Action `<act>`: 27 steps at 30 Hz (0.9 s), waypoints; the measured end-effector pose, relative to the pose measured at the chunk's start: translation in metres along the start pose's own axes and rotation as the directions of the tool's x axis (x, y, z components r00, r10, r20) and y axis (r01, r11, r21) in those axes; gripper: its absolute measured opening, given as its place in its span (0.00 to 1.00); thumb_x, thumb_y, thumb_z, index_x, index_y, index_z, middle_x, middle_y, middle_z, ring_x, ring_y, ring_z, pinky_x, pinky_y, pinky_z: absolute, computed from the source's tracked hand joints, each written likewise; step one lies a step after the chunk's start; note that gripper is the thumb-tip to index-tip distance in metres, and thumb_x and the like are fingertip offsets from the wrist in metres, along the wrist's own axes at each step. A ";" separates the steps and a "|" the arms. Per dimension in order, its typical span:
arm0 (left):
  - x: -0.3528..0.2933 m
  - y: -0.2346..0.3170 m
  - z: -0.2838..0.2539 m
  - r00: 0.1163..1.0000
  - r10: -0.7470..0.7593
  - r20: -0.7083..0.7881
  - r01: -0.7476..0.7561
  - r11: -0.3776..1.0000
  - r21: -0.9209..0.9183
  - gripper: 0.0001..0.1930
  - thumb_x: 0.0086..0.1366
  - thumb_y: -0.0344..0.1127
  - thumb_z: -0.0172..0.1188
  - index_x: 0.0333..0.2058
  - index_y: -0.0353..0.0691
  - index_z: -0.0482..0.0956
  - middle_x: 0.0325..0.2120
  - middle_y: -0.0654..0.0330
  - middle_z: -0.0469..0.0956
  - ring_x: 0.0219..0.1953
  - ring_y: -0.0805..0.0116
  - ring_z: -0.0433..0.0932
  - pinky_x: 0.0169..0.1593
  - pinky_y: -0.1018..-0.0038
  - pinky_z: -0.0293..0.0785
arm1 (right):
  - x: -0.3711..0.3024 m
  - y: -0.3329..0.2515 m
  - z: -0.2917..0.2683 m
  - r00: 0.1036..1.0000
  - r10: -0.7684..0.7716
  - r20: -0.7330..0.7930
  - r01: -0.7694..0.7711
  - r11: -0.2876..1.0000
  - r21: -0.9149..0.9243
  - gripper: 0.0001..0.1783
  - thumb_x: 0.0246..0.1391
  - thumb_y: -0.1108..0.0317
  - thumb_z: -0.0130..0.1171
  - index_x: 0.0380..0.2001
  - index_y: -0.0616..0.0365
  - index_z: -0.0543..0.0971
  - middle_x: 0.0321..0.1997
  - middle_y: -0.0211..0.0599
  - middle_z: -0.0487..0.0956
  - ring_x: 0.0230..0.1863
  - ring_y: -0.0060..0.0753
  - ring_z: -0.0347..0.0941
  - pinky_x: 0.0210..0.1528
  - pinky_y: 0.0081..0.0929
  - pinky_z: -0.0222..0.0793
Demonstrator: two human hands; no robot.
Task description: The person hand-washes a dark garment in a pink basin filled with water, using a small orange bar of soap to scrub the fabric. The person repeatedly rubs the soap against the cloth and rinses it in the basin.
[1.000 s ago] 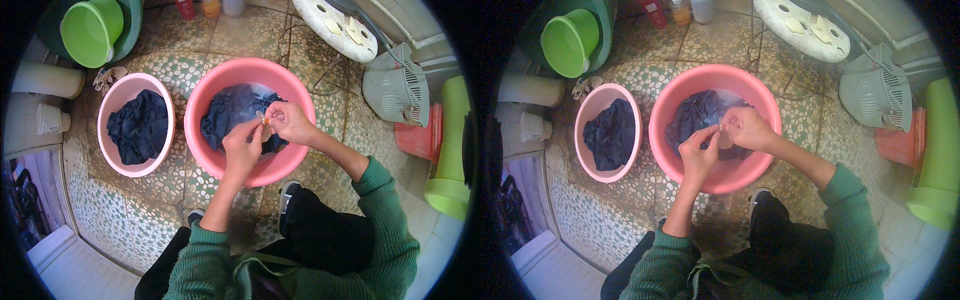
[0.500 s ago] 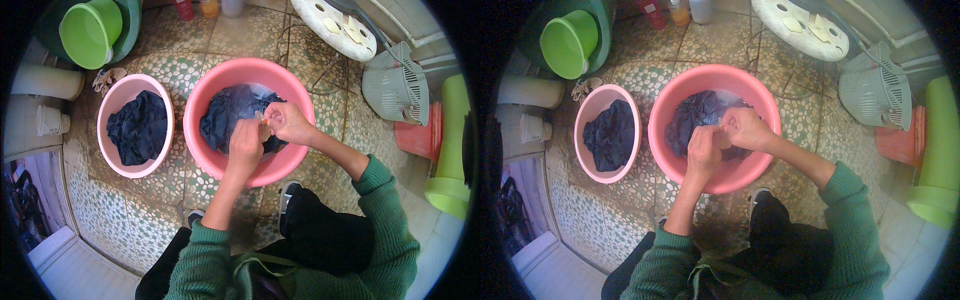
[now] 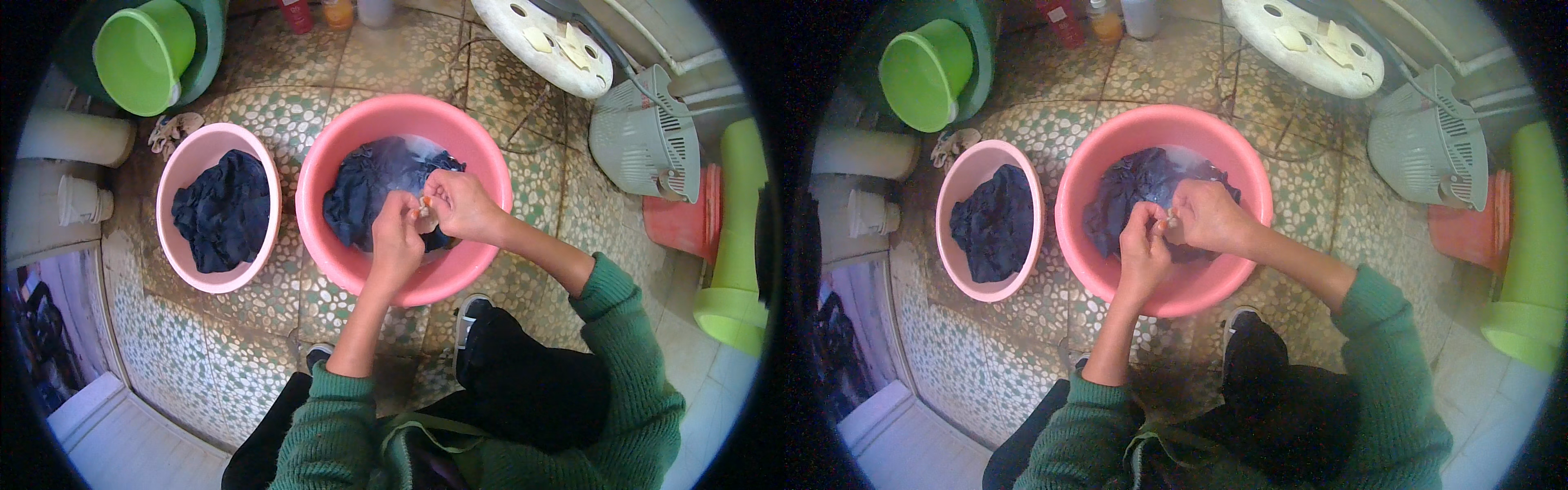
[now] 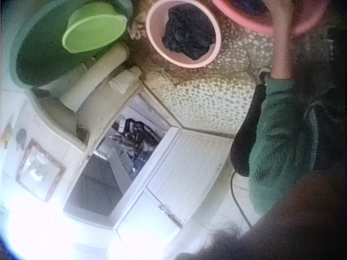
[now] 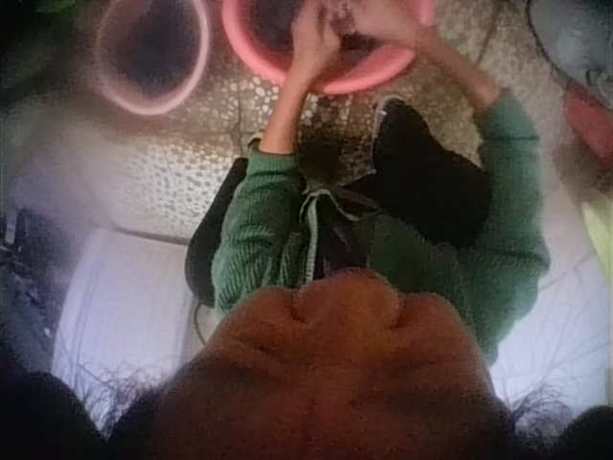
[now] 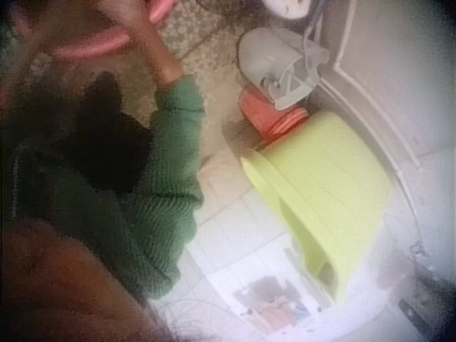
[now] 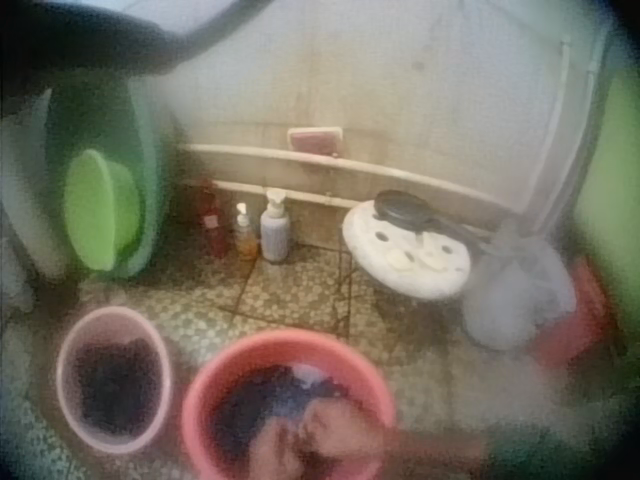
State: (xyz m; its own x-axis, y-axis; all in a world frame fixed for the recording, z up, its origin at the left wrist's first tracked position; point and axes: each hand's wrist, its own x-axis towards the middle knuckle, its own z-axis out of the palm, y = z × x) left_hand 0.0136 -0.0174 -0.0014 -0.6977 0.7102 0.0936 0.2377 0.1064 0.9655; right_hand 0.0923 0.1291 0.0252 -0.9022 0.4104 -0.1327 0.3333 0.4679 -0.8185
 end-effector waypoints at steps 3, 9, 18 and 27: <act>-0.001 -0.009 -0.001 0.996 -0.080 0.033 0.085 0.975 -0.205 0.06 0.63 0.18 0.52 0.37 0.34 0.72 0.31 0.62 0.74 0.33 0.73 0.74 0.39 0.76 0.72 | 0.007 0.028 0.009 0.974 0.176 0.139 -0.212 0.926 0.313 0.07 0.48 0.70 0.62 0.28 0.64 0.80 0.25 0.42 0.80 0.29 0.35 0.78 0.34 0.34 0.74; 0.006 -0.004 -0.005 0.996 0.079 -0.053 -0.081 0.996 -0.040 0.07 0.58 0.19 0.60 0.36 0.33 0.79 0.33 0.60 0.80 0.34 0.73 0.78 0.40 0.76 0.75 | 0.009 0.027 0.001 0.981 0.181 0.069 -0.193 0.947 0.255 0.04 0.50 0.73 0.59 0.28 0.63 0.80 0.28 0.42 0.81 0.32 0.30 0.77 0.36 0.33 0.74; 0.008 0.001 -0.005 0.923 0.364 -0.123 -0.336 0.920 0.202 0.09 0.52 0.15 0.58 0.31 0.35 0.79 0.29 0.54 0.79 0.32 0.58 0.80 0.39 0.67 0.77 | 0.002 0.000 -0.003 0.993 0.093 0.072 -0.105 0.976 0.189 0.04 0.50 0.74 0.59 0.29 0.63 0.79 0.28 0.45 0.81 0.32 0.36 0.78 0.35 0.35 0.73; 0.009 0.001 -0.004 0.976 0.218 -0.006 -0.215 0.968 0.132 0.08 0.58 0.16 0.55 0.34 0.34 0.70 0.29 0.51 0.72 0.31 0.55 0.75 0.37 0.68 0.73 | 0.003 0.005 -0.001 0.994 0.062 0.093 -0.077 0.982 0.171 0.03 0.55 0.82 0.52 0.30 0.65 0.73 0.25 0.34 0.76 0.27 0.19 0.74 0.29 0.22 0.71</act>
State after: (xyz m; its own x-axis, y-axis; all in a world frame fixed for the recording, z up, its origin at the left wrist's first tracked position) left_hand 0.0045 -0.0134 0.0014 -0.6332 0.7122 0.3029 0.4694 0.0423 0.8820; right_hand 0.0919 0.1332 0.0210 -0.9013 0.3643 -0.2345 0.3502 0.2941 -0.8893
